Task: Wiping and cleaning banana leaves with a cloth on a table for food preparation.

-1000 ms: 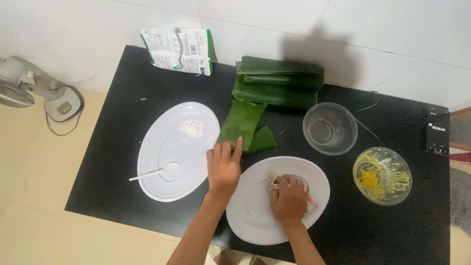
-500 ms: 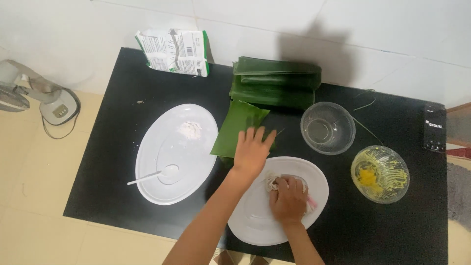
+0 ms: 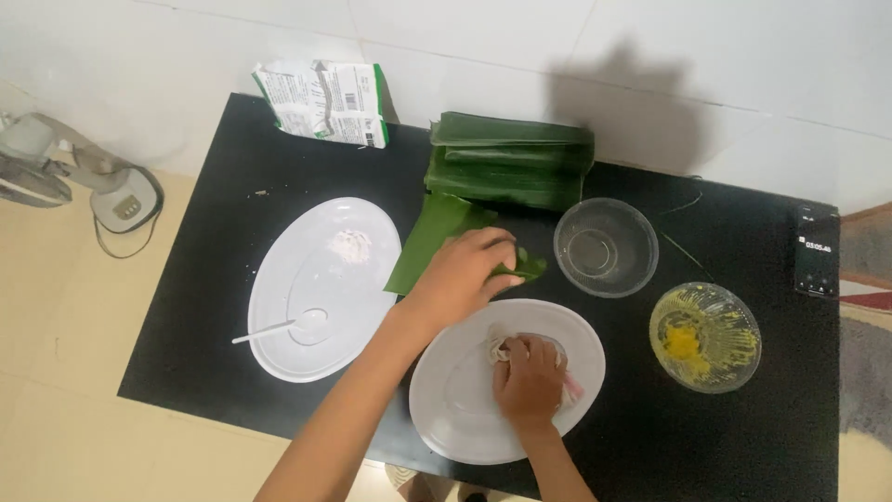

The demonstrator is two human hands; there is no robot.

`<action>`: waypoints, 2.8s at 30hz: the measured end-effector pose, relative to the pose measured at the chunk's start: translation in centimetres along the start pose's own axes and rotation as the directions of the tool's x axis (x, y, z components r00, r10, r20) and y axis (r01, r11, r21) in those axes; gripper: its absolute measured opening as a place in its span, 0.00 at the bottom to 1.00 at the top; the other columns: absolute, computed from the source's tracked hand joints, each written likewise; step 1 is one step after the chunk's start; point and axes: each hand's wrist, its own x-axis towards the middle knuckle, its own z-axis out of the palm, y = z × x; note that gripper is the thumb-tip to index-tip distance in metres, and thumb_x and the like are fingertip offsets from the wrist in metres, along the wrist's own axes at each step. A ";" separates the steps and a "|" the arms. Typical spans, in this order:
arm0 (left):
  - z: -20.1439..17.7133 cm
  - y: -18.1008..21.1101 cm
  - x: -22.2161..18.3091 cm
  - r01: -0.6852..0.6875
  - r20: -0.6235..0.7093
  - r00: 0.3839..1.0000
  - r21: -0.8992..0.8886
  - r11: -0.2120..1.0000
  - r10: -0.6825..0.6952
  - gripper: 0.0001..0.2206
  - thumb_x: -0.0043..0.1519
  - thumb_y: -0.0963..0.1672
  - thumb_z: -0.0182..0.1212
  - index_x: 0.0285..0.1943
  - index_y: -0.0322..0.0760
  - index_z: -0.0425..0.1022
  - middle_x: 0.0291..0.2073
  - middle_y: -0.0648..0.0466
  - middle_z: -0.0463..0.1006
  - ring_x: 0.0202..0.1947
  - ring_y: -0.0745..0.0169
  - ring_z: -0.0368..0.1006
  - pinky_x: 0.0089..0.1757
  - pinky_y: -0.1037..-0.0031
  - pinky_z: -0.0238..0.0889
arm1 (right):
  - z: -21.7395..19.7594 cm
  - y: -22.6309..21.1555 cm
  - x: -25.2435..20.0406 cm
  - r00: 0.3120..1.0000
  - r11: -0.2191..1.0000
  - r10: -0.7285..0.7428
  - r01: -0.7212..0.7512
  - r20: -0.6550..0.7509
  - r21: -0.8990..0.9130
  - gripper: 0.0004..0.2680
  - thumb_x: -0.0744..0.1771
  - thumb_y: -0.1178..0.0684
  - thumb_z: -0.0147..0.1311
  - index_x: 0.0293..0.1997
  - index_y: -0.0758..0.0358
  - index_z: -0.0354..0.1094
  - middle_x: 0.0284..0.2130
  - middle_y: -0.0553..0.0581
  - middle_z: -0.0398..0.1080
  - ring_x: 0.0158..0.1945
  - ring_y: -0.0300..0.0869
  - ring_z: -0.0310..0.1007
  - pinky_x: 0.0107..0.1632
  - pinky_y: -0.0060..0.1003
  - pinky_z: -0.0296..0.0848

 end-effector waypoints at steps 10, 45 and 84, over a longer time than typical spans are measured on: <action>-2.2 4.8 -9.1 -0.106 -0.388 0.922 -0.227 0.968 0.010 0.08 0.60 0.35 0.64 0.30 0.34 0.69 0.61 0.42 0.71 0.22 0.69 0.70 0.32 0.77 0.67 | -10.9 -3.6 2.9 0.971 0.928 0.132 -0.192 0.198 0.319 0.09 0.65 0.47 0.47 0.45 0.50 0.72 0.48 0.48 0.71 0.60 0.42 0.65 0.62 0.58 0.51; -1.1 -7.8 -4.3 0.665 -0.265 0.577 -0.397 0.633 -0.773 0.15 0.66 0.38 0.51 0.61 0.42 0.65 0.49 0.44 0.81 0.50 0.44 0.78 0.47 0.53 0.73 | -2.2 -6.1 15.6 0.704 0.673 0.305 -0.636 0.641 0.378 0.25 0.68 0.45 0.53 0.71 0.68 0.53 0.62 0.70 0.64 0.66 0.54 0.64 0.65 0.51 0.66; -3.4 -1.6 -4.6 0.475 -0.334 0.680 -0.478 0.739 -0.653 0.14 0.65 0.39 0.52 0.59 0.34 0.71 0.55 0.45 0.74 0.57 0.47 0.73 0.57 0.53 0.64 | -11.1 1.0 34.3 0.871 0.908 -0.418 0.398 -0.259 -0.129 0.03 0.72 0.57 0.59 0.49 0.59 0.78 0.36 0.57 0.76 0.40 0.51 0.78 0.53 0.47 0.73</action>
